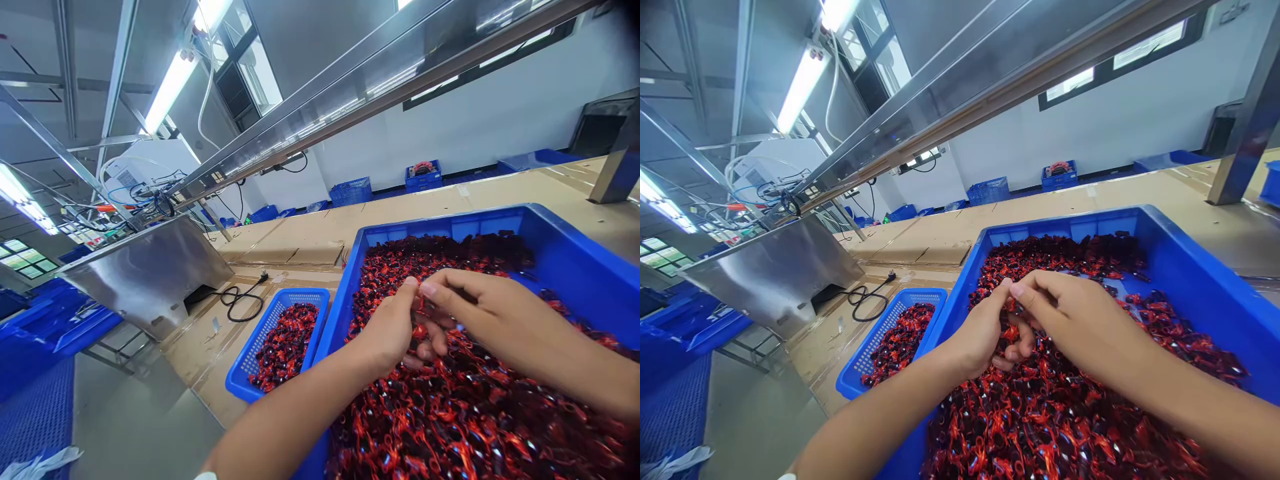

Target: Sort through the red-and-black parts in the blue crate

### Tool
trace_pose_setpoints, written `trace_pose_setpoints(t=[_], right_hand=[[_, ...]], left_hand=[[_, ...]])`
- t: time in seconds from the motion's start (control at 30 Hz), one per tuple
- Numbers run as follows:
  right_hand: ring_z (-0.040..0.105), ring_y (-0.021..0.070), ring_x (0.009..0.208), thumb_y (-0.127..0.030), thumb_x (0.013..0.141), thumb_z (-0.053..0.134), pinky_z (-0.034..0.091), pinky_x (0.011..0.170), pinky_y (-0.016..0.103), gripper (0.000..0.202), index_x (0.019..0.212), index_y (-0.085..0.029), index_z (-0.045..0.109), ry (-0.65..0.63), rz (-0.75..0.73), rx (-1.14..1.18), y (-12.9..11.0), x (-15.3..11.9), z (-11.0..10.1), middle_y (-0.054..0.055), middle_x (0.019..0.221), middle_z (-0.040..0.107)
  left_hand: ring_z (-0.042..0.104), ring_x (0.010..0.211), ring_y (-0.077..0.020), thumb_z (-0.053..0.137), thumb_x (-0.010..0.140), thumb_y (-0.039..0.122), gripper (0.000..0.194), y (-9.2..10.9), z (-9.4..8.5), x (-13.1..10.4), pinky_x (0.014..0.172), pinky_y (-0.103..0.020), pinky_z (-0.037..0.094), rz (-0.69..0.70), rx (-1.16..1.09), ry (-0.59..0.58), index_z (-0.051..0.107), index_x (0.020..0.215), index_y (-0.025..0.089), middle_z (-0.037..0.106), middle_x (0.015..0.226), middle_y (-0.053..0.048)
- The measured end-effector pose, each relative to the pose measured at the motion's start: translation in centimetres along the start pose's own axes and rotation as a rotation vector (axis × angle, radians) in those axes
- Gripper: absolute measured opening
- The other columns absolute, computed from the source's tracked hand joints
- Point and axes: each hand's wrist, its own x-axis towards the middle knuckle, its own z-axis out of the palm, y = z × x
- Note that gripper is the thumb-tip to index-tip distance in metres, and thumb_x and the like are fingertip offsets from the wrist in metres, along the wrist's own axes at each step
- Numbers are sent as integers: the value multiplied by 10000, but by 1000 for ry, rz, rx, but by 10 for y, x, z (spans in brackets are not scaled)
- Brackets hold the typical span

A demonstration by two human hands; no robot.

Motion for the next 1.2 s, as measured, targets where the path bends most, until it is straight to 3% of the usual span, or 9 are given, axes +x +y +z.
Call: trace_pose_setpoints(t=[0.1, 0.2, 0.3, 0.37, 0.57, 0.73, 0.87, 1.0, 1.2], right_hand=[[386, 150, 517, -938, 831, 648, 298, 513, 301, 683, 732, -267, 563, -72, 261, 299, -3, 6, -4, -25, 588, 469], [193, 93, 495, -978, 731, 706, 175, 474, 274, 744, 692, -258, 520, -127, 429, 503, -6, 7, -4, -79, 574, 311], [182, 83, 498, -932, 741, 758, 164, 458, 259, 726, 671, -242, 545, -150, 441, 580, -6, 6, -3, -83, 561, 302], [200, 76, 491, -905, 726, 803, 174, 447, 250, 724, 661, -237, 531, -140, 430, 612, -1, 7, -3, -76, 562, 338], [243, 66, 500, -819, 775, 850, 215, 430, 234, 663, 751, -228, 550, -75, 442, 747, 7, 13, -16, -57, 667, 468], [244, 69, 541, -629, 783, 943, 202, 440, 212, 536, 857, -217, 606, 8, 478, 838, -7, 13, -27, -62, 692, 447], [244, 76, 539, -621, 889, 851, 210, 438, 217, 517, 771, -216, 552, -31, 505, 819, -10, 11, -26, -46, 681, 436], [258, 71, 528, -576, 1052, 673, 220, 433, 201, 502, 742, -205, 539, -87, 567, 812, -9, 9, -20, -39, 675, 437], [284, 81, 524, -547, 981, 717, 131, 409, 180, 392, 819, -220, 571, -170, 642, 815, -1, 12, -18, -34, 681, 474]], left_hand=[[343, 452, -100, 390, 1022, 779, 545, 3, -3, -1, 402, -170, 211, -82, -91, -41, 409, 853, 261, 459, 651, 43], [338, 460, -95, 520, 906, 599, 358, 9, -8, -4, 391, -159, 213, -143, -215, -163, 386, 905, 267, 397, 701, 65], [339, 483, -85, 630, 803, 468, 330, 14, -10, -9, 391, -152, 245, -132, -229, -282, 502, 1011, 246, 389, 751, 67], [328, 496, -74, 702, 874, 484, 362, 16, -9, -12, 405, -140, 246, -79, -189, -302, 542, 1093, 245, 380, 773, 75], [275, 513, -59, 779, 958, 684, 517, 13, -7, -10, 431, -149, 212, 82, -111, -186, 573, 1095, 230, 399, 761, 81], [233, 478, -94, 438, 955, 996, 718, 10, -8, -5, 422, -171, 201, 11, -91, -222, 385, 955, 280, 338, 624, 95], [267, 462, -114, 163, 908, 1075, 822, 6, -4, -6, 415, -182, 199, 90, 9, -177, 379, 976, 284, 359, 589, 84], [291, 461, -123, 79, 878, 1089, 864, 6, -1, -8, 424, -187, 207, 122, 55, -135, 374, 1004, 287, 366, 587, 83], [297, 461, -135, 27, 795, 1134, 915, 11, 2, -11, 433, -191, 208, 48, 95, -148, 307, 1053, 302, 377, 597, 94]])
